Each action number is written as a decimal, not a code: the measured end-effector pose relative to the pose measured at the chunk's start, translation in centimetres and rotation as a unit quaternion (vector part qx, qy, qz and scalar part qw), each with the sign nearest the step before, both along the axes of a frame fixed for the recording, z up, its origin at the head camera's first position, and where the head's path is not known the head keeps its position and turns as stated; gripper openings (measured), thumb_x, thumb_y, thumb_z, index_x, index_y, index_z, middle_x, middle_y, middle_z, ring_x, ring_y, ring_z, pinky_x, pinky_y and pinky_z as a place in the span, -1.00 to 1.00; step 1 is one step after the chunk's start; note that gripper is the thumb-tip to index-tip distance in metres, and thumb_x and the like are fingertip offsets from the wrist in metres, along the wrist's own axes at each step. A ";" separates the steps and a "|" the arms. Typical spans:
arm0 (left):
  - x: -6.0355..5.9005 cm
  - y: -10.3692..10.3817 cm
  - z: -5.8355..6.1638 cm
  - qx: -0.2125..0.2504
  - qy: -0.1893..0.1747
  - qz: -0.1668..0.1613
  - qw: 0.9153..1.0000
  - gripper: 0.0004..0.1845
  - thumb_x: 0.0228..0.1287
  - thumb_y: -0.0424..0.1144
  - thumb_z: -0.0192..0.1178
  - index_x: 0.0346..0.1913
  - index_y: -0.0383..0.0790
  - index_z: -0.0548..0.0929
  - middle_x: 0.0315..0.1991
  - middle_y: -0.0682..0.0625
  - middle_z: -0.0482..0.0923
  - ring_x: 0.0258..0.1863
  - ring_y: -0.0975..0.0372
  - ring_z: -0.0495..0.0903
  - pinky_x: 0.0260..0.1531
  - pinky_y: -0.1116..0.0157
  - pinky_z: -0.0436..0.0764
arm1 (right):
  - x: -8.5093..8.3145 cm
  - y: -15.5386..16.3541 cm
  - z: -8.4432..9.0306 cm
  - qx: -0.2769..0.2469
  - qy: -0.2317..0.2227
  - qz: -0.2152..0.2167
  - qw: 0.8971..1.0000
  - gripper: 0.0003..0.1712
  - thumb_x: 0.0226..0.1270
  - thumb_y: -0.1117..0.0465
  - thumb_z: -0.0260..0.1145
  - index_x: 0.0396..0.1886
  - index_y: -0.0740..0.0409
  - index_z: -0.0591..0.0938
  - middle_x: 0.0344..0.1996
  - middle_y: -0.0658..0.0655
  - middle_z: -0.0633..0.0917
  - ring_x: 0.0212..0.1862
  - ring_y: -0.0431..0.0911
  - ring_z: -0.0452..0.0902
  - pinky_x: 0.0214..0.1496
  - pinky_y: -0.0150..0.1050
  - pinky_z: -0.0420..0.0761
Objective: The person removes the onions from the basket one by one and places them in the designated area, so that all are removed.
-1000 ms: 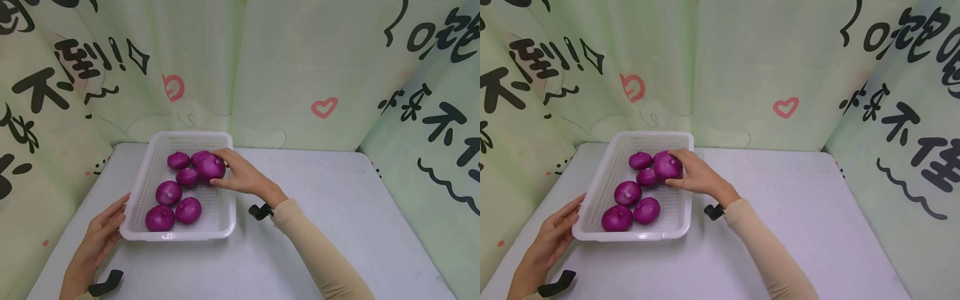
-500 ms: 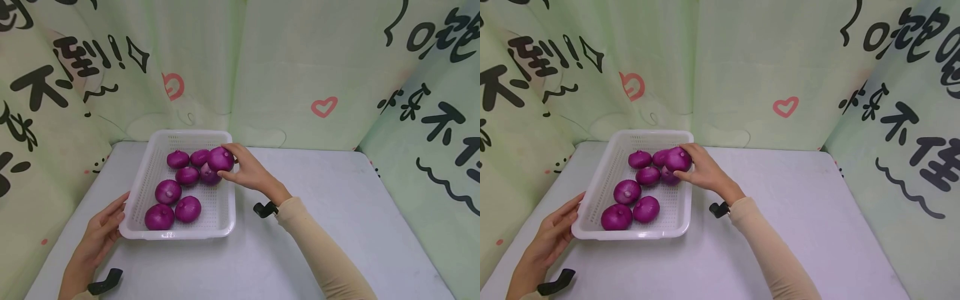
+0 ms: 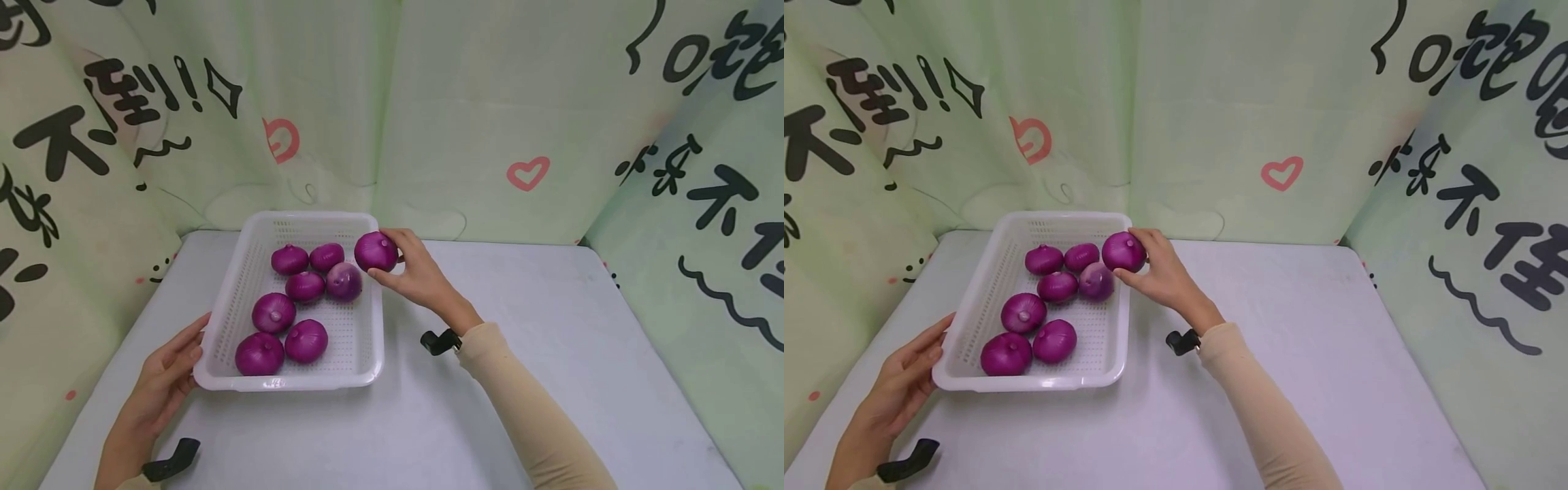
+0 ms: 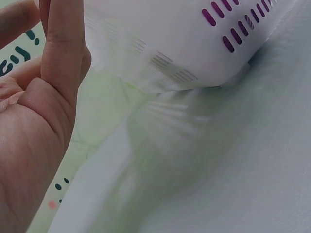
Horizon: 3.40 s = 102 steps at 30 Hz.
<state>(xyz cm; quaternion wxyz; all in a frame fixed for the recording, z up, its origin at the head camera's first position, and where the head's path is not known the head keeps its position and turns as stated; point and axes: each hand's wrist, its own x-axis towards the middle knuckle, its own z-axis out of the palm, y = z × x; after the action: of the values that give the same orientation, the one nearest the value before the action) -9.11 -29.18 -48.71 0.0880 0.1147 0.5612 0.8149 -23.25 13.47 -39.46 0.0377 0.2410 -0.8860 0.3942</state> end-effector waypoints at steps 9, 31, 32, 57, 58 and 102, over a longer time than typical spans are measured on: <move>0.1 0.1 0.1 0.001 -0.001 0.000 1.000 -0.42 0.66 -0.45 -0.17 0.59 0.04 0.34 0.28 0.13 0.63 0.16 0.33 0.69 -0.01 0.32 0.75 | -0.1 1.0 -0.9 -0.034 -0.001 -0.054 0.998 -0.14 0.29 0.08 0.54 0.50 0.20 0.40 0.36 0.25 0.46 0.29 0.07 0.48 0.17 -0.03 0.69; 0.0 0.1 0.1 0.001 -0.009 0.005 1.000 -0.42 0.66 -0.44 -0.16 0.58 0.06 0.37 0.29 0.15 0.63 0.17 0.34 0.69 0.02 0.32 0.75 | -0.1 4.4 -3.3 -0.084 -0.018 -0.168 0.982 -0.15 0.28 0.09 0.53 0.48 0.25 0.39 0.37 0.30 0.43 0.35 0.14 0.37 0.20 0.15 0.61; 0.0 0.1 0.1 0.001 -0.009 0.004 1.000 -0.42 0.66 -0.44 -0.16 0.58 0.06 0.37 0.29 0.15 0.63 0.17 0.34 0.69 0.02 0.32 0.75 | -0.1 4.6 -3.4 -0.083 -0.019 -0.171 0.982 -0.14 0.29 0.09 0.53 0.49 0.25 0.39 0.37 0.30 0.43 0.35 0.13 0.37 0.20 0.13 0.61; 0.1 0.2 0.1 -0.011 -0.005 0.005 1.000 -0.42 0.66 -0.44 -0.18 0.58 0.08 0.36 0.31 0.17 0.61 0.17 0.35 0.68 0.00 0.32 0.75 | 0.3 5.7 -5.2 -0.085 -0.055 -0.233 0.967 -0.08 0.29 0.10 0.53 0.55 0.20 0.32 0.41 0.33 0.36 0.41 0.16 0.27 0.30 0.12 0.55; 0.0 0.2 0.1 -0.008 -0.003 0.003 1.000 -0.42 0.66 -0.44 -0.18 0.58 0.07 0.36 0.31 0.16 0.61 0.17 0.34 0.68 0.00 0.32 0.75 | 0.3 5.6 -5.3 -0.085 -0.055 -0.235 0.967 -0.08 0.29 0.10 0.53 0.55 0.21 0.32 0.41 0.33 0.35 0.42 0.17 0.27 0.30 0.13 0.55; 0.1 0.2 0.1 0.000 -0.001 0.000 1.000 -0.42 0.66 -0.45 -0.17 0.58 0.06 0.36 0.32 0.15 0.60 0.19 0.34 0.67 0.04 0.32 0.74 | 0.6 6.2 -7.7 -0.030 -0.074 -0.262 0.962 -0.13 0.30 0.10 0.48 0.50 0.30 0.33 0.42 0.40 0.35 0.45 0.26 0.20 0.43 0.29 0.40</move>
<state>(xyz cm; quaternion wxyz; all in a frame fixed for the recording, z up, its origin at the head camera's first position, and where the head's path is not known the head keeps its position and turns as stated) -9.06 -29.00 -48.61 0.0887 0.1139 0.5615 0.8148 -22.68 19.64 -47.14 0.0815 -0.0304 -0.9065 0.4131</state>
